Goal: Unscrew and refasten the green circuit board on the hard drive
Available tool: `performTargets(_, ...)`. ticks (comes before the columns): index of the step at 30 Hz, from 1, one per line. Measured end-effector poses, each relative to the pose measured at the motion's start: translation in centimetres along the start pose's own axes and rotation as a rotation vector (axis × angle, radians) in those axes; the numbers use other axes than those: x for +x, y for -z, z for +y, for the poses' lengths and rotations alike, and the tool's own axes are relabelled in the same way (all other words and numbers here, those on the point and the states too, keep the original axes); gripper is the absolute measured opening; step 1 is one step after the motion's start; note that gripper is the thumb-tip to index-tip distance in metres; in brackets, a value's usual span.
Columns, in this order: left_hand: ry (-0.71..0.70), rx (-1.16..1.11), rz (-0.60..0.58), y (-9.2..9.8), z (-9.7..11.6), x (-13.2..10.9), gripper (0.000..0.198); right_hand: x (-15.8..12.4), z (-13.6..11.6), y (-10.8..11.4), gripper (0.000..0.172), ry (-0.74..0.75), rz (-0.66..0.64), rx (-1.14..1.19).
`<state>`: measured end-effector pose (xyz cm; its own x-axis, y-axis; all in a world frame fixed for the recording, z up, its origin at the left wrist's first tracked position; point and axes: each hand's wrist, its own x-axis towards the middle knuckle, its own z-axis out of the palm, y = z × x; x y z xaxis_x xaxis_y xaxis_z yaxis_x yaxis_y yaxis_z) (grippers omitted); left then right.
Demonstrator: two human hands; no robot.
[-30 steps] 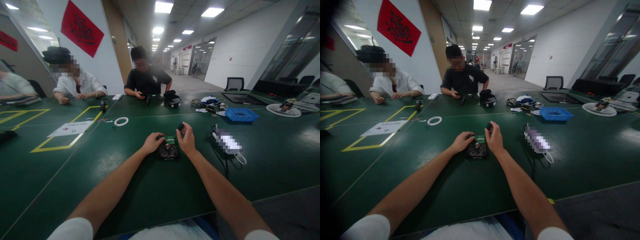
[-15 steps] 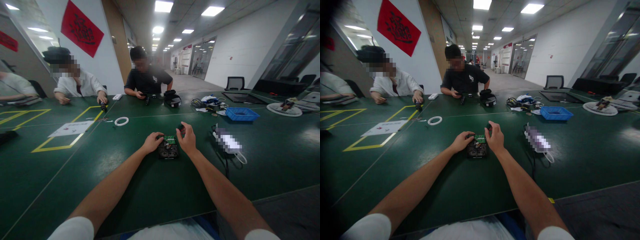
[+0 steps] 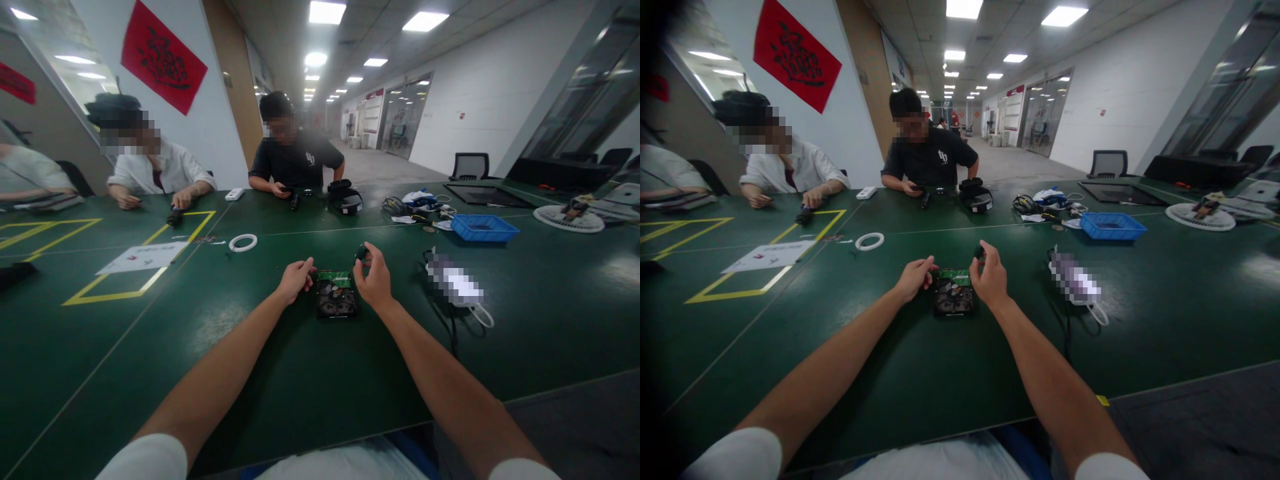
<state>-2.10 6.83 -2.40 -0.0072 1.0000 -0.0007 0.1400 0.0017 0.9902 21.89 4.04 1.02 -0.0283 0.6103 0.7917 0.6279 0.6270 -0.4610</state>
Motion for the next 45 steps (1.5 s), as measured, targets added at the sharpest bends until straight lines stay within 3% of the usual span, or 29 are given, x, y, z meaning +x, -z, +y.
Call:
performTargets(5, -0.059, 0.122, -0.012, -0.5, 0.0, -0.6, 0.036, 0.2, -0.2, 0.3, 0.049, 0.013, 0.004, -0.001)
performTargets(11, -0.237, 0.409, -0.047, -0.8, 0.2, -1.2, 0.035, 0.2, -0.3, 0.3, 0.047, 0.046, 0.031, 0.014)
performTargets(22, -0.374, 0.564, -0.016, -0.6, -0.1, -1.0, 0.035, 0.2, -0.2, 0.3, 0.048, 0.062, 0.055, 0.005)
performTargets(45, -0.366, 0.567, -0.012, -0.7, -0.1, -1.0, 0.039, 0.2, -0.1, 0.0, 0.05, 0.037, 0.051, 0.054)
